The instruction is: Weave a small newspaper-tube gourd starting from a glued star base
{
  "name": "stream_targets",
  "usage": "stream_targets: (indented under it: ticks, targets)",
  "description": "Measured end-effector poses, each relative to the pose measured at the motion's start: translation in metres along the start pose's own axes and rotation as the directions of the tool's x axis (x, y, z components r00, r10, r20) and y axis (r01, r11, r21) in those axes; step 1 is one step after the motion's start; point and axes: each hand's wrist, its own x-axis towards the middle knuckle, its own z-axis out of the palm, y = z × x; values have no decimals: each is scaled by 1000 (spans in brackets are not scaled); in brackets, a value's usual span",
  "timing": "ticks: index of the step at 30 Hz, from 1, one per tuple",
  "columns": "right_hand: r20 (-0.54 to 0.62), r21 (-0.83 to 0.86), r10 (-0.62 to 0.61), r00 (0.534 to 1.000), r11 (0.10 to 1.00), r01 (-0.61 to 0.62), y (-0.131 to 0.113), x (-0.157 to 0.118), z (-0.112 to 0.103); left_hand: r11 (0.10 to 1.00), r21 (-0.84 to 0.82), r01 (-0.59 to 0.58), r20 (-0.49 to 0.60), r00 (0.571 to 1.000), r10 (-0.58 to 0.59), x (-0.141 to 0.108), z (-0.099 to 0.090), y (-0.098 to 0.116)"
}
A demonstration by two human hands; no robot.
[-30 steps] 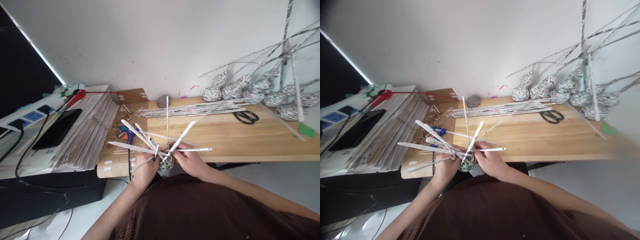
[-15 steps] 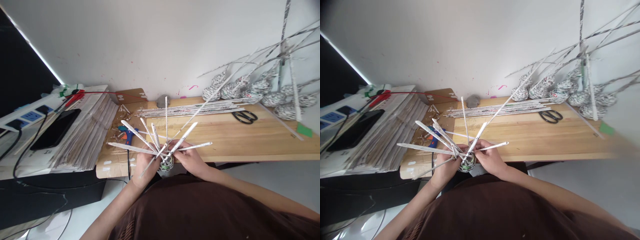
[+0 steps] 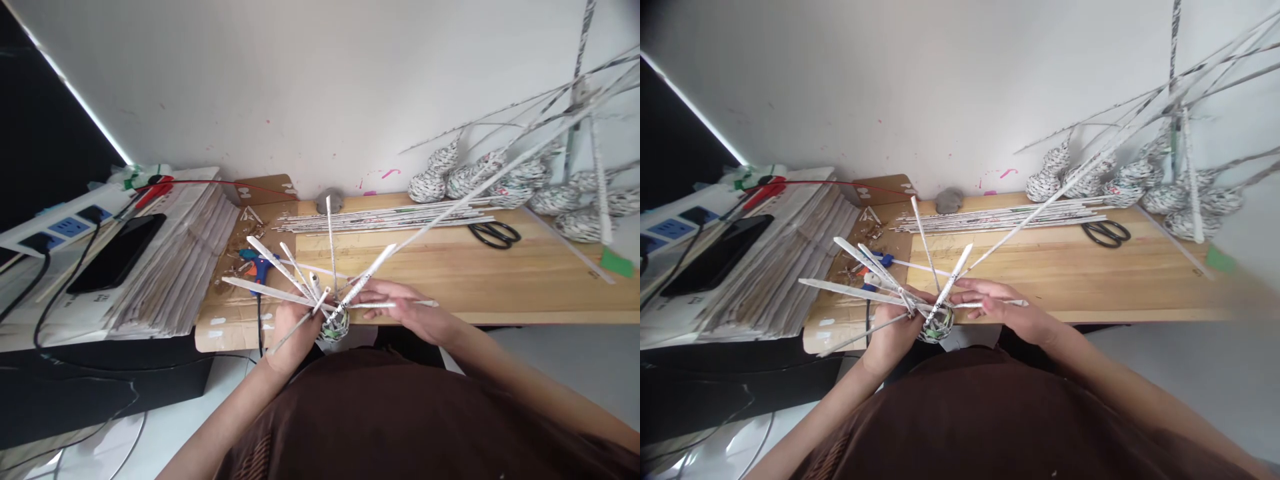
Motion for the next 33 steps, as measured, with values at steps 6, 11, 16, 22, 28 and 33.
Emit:
stream_targets:
  ticks: [6,11,16,22,28,33]
  targets:
    - [227,-16,223,948,974,-225,-29,2,-24,998,29,-48,-15,999,48,-1,1,-3]
    - [-60,-249,187,980,948,-196,-15,25,-10,998,30,-51,-6,999,51,-1,0,-3]
    - [-112,-69,155,982,984,-163,7,42,18,997,43,-64,7,998,64,0,-1,-3]
    - [-300,11,127,945,991,-130,18,46,24,998,18,-54,4,999,54,0,-1,-3]
    - [-278,-441,-70,958,895,-63,8,29,28,998,38,-50,-8,999,50,-2,1,-3]
    - [15,-742,-312,950,634,219,0,24,33,998,-7,-57,-6,998,57,-3,3,-4]
